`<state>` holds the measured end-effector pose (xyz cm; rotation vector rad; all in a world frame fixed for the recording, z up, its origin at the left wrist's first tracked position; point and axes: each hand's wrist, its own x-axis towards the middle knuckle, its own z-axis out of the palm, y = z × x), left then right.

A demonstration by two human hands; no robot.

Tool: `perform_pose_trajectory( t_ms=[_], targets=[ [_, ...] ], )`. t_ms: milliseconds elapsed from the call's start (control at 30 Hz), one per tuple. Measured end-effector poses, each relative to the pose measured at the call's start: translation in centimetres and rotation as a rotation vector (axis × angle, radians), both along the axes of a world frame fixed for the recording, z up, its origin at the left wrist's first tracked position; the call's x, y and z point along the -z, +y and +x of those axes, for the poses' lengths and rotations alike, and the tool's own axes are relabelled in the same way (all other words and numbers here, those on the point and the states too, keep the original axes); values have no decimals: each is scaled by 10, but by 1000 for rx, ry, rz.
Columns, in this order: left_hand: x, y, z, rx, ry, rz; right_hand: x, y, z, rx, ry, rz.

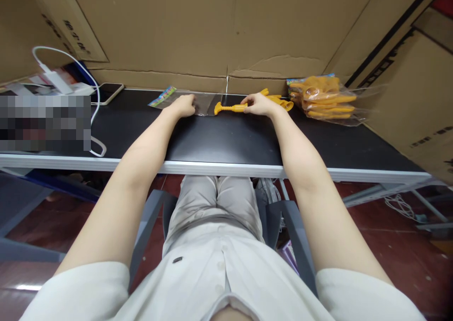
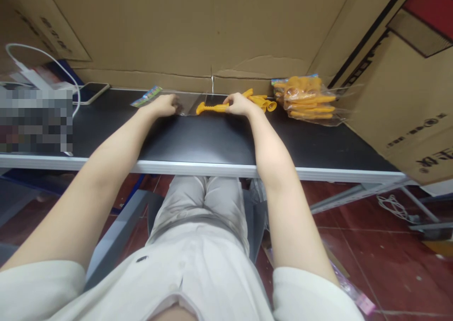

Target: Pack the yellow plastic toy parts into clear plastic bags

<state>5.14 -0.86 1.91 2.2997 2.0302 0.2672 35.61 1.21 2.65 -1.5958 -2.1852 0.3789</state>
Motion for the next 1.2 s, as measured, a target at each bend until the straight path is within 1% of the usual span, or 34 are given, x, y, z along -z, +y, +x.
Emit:
perform_pose_trajectory(
  t_ms=[133,267,367,467,667,800,933,1000,1100,1200],
  targets=[
    [3,-4,19,20,-76,79,-3,-7,-3,19,-34,-30],
    [7,-11,37,-16,-61,85,-1,-6,-4,21,-64,-19],
    [9,-14,44,-22,-38,70,2,-4,-5,9,-80,-4],
    [10,-16,46,20,-20,89,4,-4,-6,1,-87,8],
    [7,-23,54,98,3,205,4,-6,-13,-1,-13,60],
    [8,-30,63,190,23,257,0,-11,-23,-24,35,139],
    [11,-32,69,291,16,300,-1,-18,-34,-42,69,172],
    [13,-32,71,325,7,312,1,-19,-38,-59,75,164],
    [12,-32,71,340,-12,298,6,-16,-41,-94,56,103],
    [4,-30,66,245,-61,260,8,-15,-41,-105,13,32]
  ],
)
